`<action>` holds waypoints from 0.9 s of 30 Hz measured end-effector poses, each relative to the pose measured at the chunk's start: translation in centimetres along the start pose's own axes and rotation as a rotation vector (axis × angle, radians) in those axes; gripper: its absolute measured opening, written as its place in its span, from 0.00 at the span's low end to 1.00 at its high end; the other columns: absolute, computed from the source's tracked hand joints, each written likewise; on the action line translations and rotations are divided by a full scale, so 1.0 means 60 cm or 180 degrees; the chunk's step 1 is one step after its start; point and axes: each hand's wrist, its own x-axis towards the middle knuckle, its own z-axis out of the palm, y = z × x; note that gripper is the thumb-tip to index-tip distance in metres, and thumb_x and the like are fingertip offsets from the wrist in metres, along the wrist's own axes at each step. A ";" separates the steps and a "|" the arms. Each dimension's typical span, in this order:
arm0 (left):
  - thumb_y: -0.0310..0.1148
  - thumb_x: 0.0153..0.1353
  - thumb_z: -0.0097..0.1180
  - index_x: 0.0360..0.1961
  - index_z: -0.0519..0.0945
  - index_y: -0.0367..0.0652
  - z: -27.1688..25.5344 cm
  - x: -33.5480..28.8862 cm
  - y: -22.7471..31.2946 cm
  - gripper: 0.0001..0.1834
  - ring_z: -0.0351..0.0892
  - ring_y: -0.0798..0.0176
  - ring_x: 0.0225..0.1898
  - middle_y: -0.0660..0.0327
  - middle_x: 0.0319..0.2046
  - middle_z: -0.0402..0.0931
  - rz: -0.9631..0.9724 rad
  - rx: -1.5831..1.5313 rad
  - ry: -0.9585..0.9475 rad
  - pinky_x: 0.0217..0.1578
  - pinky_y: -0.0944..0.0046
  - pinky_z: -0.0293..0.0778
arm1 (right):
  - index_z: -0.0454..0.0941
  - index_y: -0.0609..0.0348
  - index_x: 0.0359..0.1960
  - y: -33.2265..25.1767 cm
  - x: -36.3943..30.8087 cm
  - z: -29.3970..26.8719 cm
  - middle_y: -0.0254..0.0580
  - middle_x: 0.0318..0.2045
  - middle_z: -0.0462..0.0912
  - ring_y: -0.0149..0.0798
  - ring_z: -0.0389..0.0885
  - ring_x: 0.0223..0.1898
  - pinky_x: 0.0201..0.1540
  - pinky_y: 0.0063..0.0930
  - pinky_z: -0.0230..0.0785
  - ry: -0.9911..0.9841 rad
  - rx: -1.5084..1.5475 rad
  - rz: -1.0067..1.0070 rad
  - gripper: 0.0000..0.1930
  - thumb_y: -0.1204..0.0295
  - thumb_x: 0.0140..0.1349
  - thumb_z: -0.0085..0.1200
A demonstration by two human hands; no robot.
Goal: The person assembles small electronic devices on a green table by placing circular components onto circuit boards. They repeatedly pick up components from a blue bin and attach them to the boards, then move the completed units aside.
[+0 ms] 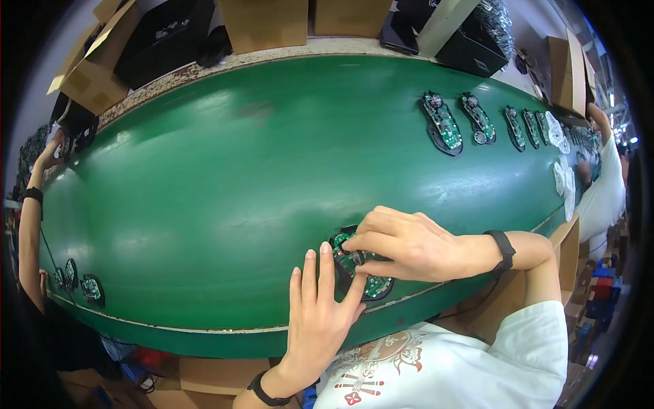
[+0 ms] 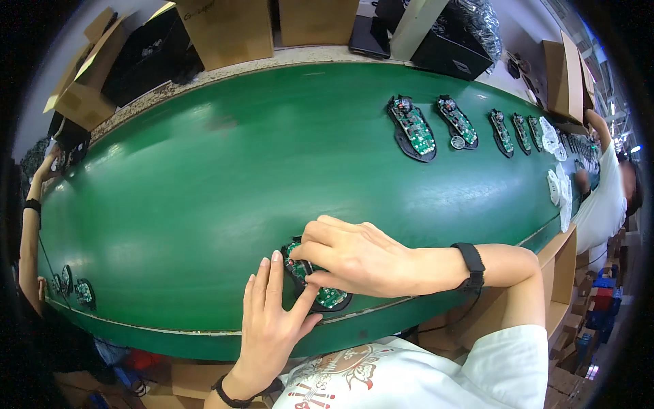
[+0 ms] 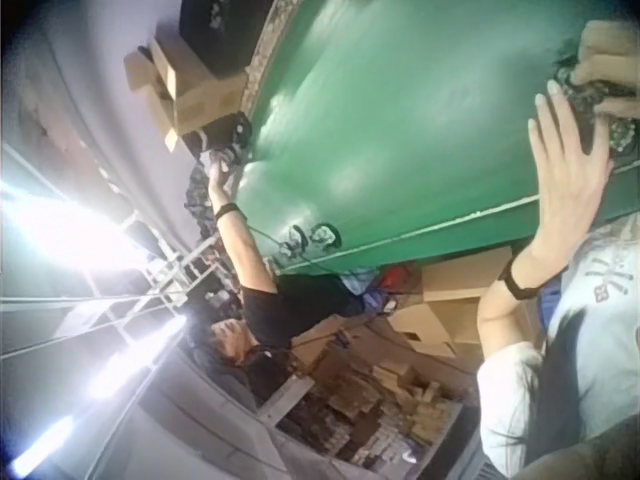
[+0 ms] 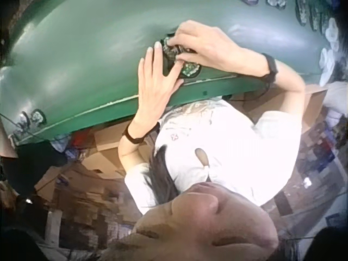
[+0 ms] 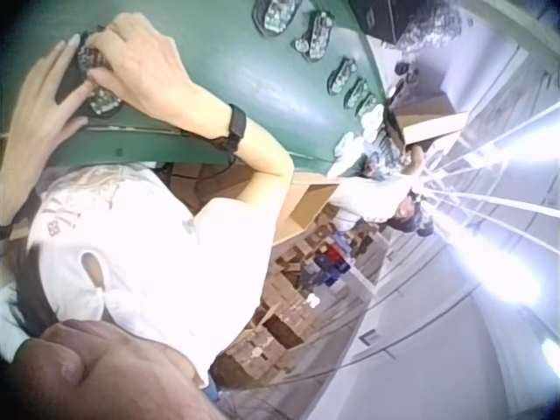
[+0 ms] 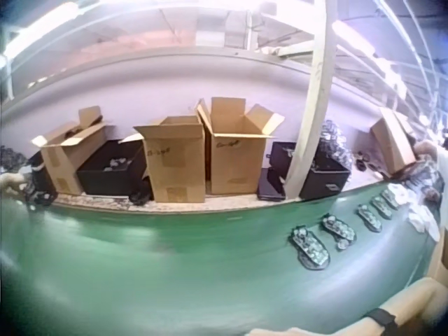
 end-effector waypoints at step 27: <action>0.40 0.39 0.76 0.55 0.82 0.57 0.005 0.026 0.001 0.35 0.72 0.40 0.60 0.40 0.65 0.67 0.0043 -0.0021 -0.0058 0.55 0.42 0.71 | 0.79 0.69 0.49 0.003 0.023 -0.016 0.38 0.32 0.76 0.37 0.76 0.36 0.17 0.26 0.67 -0.0274 -0.1284 -0.0447 0.22 0.74 0.51 0.62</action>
